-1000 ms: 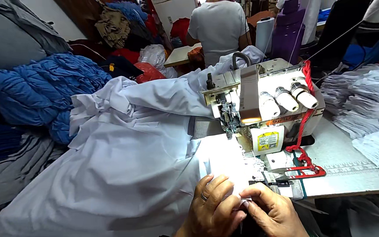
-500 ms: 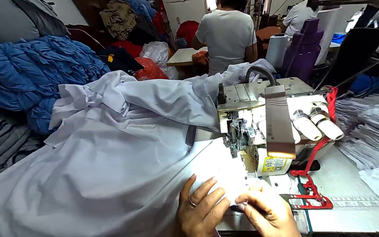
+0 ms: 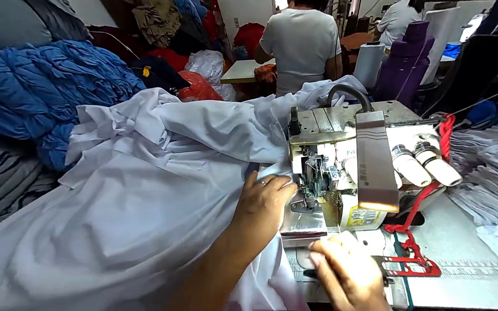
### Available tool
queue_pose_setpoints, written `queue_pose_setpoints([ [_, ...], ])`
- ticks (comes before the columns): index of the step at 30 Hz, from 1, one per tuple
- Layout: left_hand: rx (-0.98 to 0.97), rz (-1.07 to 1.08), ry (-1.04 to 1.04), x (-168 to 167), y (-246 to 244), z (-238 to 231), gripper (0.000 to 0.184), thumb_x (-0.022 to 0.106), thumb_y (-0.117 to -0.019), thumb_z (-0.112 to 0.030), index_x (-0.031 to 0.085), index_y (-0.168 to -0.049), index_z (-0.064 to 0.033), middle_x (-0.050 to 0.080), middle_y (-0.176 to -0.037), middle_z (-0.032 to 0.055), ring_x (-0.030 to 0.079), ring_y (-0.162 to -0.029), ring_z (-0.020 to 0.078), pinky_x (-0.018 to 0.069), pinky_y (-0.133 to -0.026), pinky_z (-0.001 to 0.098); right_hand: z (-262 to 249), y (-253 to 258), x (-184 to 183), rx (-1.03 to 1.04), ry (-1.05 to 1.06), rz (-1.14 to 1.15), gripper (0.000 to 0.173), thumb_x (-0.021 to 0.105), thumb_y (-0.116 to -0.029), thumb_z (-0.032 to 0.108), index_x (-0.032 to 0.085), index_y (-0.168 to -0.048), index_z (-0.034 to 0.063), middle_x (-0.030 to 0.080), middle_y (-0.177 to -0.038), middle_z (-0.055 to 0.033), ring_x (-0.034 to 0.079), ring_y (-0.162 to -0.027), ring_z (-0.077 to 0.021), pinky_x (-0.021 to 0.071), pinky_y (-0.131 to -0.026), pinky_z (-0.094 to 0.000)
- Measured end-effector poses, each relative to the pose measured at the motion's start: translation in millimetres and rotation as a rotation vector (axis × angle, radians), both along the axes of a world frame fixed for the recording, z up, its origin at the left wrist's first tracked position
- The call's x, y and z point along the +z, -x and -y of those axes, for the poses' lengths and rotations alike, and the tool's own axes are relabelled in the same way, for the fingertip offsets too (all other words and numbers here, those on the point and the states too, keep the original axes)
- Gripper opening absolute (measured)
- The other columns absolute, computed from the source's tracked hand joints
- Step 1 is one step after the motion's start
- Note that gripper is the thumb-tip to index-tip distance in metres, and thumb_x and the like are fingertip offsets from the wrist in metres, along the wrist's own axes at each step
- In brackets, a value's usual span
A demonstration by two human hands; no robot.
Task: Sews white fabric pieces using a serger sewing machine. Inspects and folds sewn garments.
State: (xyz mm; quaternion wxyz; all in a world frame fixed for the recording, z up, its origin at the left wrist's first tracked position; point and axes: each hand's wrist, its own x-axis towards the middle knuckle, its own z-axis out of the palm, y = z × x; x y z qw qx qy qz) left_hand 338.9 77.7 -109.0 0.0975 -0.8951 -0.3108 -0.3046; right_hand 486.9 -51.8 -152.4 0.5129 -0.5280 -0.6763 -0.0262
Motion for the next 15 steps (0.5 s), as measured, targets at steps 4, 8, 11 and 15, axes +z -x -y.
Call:
queue_pose_setpoints([
  [4, 0.073, -0.038, 0.062, 5.6, -4.8, -14.6, 0.032, 0.065, -0.0838, 0.009, 0.079, -0.107, -0.0078, 0.075, -0.110, 0.0146, 0.072, -0.106, 0.0364, 0.0457, -0.096, 0.0693, 18.6, 26.5, -12.4, 0.017, 0.168, 0.142, 0.041, 0.071, -0.0893, 0.042, 0.076, -0.112, 0.0087, 0.073, -0.100, -0.0132, 0.070, -0.086, -0.0251, 0.0542, -0.075, -0.0392],
  [8, 0.137, -0.035, 0.132, 4.7, -4.4, -24.8, 0.024, 0.062, -0.0923, -0.002, 0.077, -0.111, -0.0055, 0.073, -0.117, 0.0151, 0.069, -0.114, 0.0351, 0.0467, -0.099, 0.0646, 17.9, 47.3, -34.1, -0.032, 0.148, 0.182, 0.036, 0.073, -0.0862, 0.018, 0.074, -0.122, 0.0106, 0.072, -0.095, -0.0146, 0.069, -0.075, -0.0275, 0.0540, -0.069, -0.0417],
  [11, 0.117, -0.063, 0.221, 8.7, 5.6, -25.0, 0.027, 0.061, -0.1005, -0.020, 0.075, -0.120, -0.0058, 0.070, -0.127, 0.0151, 0.065, -0.122, 0.0345, 0.0439, -0.103, 0.0653, 13.6, 47.4, -40.0, -0.029, 0.060, 0.146, 0.032, 0.063, -0.0880, 0.001, 0.075, -0.117, 0.0082, 0.071, -0.080, -0.0074, 0.068, -0.070, -0.0210, 0.0535, -0.070, -0.0350],
  [15, 0.021, 0.107, 0.133, 21.4, 39.2, 12.1, 0.032, 0.054, -0.0960, -0.013, 0.075, -0.119, -0.0080, 0.068, -0.132, 0.0145, 0.068, -0.116, 0.0326, 0.0525, -0.093, 0.0581, 22.7, 38.3, -21.7, 0.171, 0.104, -0.099, 0.036, 0.064, -0.0816, -0.006, 0.071, -0.116, -0.0027, 0.073, -0.091, -0.0147, 0.070, -0.086, -0.0251, 0.0543, -0.085, -0.0358],
])
